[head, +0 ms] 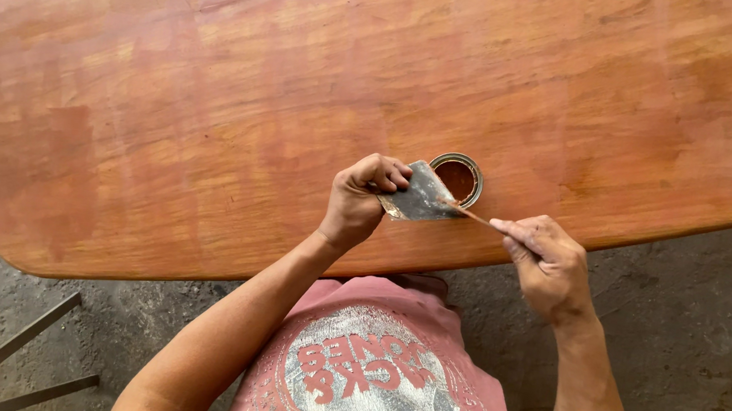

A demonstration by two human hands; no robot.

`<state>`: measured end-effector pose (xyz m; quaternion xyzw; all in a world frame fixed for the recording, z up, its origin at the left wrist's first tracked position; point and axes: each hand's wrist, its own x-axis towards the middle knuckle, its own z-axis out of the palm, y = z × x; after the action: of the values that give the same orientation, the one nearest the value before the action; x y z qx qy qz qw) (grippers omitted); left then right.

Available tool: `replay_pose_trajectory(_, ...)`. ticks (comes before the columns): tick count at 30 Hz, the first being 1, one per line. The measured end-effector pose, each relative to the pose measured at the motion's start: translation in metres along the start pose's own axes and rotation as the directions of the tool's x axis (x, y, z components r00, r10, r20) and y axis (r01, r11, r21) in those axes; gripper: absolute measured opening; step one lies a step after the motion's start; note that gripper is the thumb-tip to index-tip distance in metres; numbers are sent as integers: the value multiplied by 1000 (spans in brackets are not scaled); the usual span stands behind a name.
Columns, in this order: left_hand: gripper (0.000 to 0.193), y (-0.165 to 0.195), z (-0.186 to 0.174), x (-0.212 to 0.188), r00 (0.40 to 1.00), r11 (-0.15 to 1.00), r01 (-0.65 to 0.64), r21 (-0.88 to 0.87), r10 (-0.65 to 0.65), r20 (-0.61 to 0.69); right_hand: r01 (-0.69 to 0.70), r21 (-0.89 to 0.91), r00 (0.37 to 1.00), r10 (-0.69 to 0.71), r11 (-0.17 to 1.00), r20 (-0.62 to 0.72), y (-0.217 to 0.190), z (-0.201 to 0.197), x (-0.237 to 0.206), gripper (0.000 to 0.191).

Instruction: The person applies wood stain to a wooden table. They wipe the tabletop with a sponge, scoop stain from a can onto a spreader, and brush stain along the table edges and legs, working around the piece.

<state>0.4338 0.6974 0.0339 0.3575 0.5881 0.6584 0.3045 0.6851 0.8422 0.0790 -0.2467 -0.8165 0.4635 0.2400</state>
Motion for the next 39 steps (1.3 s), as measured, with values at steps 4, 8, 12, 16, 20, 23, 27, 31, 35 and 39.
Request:
replay_pose_trajectory(4, 33, -6, 2, -3, 994, 968, 105, -227, -96, 50, -62, 50, 997, 60, 997, 48, 7, -1, 1, 22)
replay_pose_trajectory(8, 31, -6, 4, -8, 981, 955, 167, -245, -137, 136, -21, -12, 999, 22, 1000, 46, 20, 8, 11, 21)
replay_pose_trajectory(12, 32, -4, 5, -7, 979, 960, 147, -240, -107, 172, -32, -110, 998, 38, 993, 49, 24, 9, 14, 22)
replay_pose_trajectory(16, 33, -1, 5, -2, 980, 983, 120, -140, -95, 174, -1, -41, 1000, 2, 999, 10, 18, 7, 6, 22)
replay_pose_trajectory(20, 29, 0, 6, -3, 976, 971, 107, -212, -61, 209, -24, -116, 1000, 26, 993, 9, 16, 10, 5, 22)
replay_pose_trajectory(23, 28, -4, 8, -7, 969, 982, 103, -160, -63, 237, -65, -223, 998, 63, 973, -16, 18, 14, 9, 20)
replay_pose_trajectory(27, 29, -16, 9, -4, 967, 974, 168, -151, -133, 219, -86, -330, 995, 64, 940, -75, 18, 15, 16, 14)
replay_pose_trajectory(31, 25, -29, 9, 2, 950, 919, 305, -251, -275, 145, -188, -472, 982, 181, 862, -61, 9, 11, 19, 12)
replay_pose_trajectory(35, 24, -40, 8, 3, 967, 939, 255, -230, -248, 58, -237, -643, 953, 304, 728, -8, -6, -5, 18, 15)
replay_pose_trajectory(39, 27, -46, 5, 3, 958, 934, 280, -222, -286, 3, -255, -712, 941, 338, 654, -27, -20, -27, 13, 13)
